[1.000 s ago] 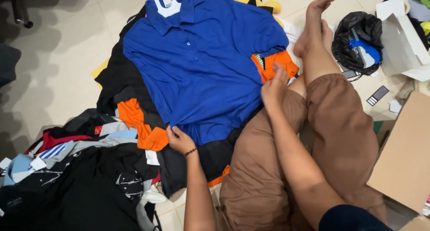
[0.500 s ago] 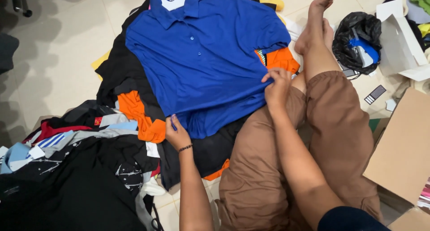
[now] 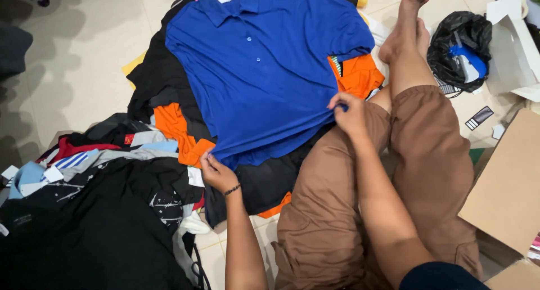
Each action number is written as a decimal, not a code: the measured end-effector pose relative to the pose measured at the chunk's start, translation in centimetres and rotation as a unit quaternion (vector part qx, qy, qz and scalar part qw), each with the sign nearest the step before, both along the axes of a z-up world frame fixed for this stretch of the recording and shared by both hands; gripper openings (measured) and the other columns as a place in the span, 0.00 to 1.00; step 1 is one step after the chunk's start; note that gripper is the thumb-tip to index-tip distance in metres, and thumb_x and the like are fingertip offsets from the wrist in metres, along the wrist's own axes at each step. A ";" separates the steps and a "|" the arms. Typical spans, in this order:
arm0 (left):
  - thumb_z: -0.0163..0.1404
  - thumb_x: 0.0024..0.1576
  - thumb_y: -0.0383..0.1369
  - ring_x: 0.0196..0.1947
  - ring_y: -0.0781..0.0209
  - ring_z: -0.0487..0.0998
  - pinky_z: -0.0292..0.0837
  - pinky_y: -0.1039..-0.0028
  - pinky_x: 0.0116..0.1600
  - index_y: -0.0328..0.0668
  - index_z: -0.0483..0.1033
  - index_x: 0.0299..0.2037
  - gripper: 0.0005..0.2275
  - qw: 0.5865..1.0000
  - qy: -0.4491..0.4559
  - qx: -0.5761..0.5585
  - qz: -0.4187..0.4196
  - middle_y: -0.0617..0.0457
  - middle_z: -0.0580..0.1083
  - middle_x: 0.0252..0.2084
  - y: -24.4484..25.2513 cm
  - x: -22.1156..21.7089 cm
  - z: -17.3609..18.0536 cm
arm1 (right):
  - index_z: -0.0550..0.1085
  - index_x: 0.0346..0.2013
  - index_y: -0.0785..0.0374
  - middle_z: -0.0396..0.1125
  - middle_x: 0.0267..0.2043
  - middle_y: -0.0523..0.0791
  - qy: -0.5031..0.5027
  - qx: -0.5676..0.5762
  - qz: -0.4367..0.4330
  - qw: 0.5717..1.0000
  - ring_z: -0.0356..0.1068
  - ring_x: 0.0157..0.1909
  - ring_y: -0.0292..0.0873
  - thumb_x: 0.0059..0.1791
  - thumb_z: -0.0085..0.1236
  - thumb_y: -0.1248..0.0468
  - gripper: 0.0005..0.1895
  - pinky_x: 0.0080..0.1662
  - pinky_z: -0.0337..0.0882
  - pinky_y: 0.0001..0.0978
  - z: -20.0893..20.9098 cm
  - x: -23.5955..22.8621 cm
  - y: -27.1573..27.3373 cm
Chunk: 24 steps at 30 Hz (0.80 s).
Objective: The person is sitting on the floor, sorting through a pile of clothes and placing individual shirts onto plastic hangers.
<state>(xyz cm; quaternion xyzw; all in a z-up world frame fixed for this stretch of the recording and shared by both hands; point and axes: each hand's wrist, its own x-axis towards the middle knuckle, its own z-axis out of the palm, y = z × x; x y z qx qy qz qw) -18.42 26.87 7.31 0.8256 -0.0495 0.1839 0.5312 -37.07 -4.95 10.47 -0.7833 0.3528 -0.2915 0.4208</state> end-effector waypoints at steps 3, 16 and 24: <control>0.43 0.69 0.32 0.38 0.55 0.81 0.75 0.72 0.48 0.49 0.77 0.42 0.08 1.000 0.024 -0.014 0.014 0.55 0.80 0.36 0.2 0.7 -2.1 | 0.77 0.27 0.42 0.74 0.26 0.33 0.126 -0.016 -0.026 0.992 0.75 0.38 0.37 0.44 0.45 0.75 0.21 0.50 0.68 0.25 1.2 -0.3 0.3; 0.58 0.50 0.19 0.46 0.38 0.77 0.71 0.59 0.54 0.42 0.78 0.41 0.12 0.985 0.093 0.042 -0.136 0.43 0.77 0.38 2.7 0.3 -3.4 | 0.81 0.32 0.41 0.74 0.48 0.41 0.278 -0.014 0.012 0.960 0.70 0.60 0.51 0.47 0.52 0.72 0.18 0.59 0.66 0.45 -2.5 -1.8 -1.9; 0.52 0.55 0.35 0.44 0.56 0.81 0.77 0.63 0.51 0.73 0.78 0.24 0.11 0.844 0.353 0.378 -0.141 0.67 0.76 0.38 3.8 0.4 -1.9 | 0.84 0.30 0.29 0.78 0.39 0.36 0.476 -0.056 0.017 0.878 0.76 0.53 0.47 0.47 0.47 0.67 0.24 0.55 0.71 0.38 -0.9 -0.8 -1.6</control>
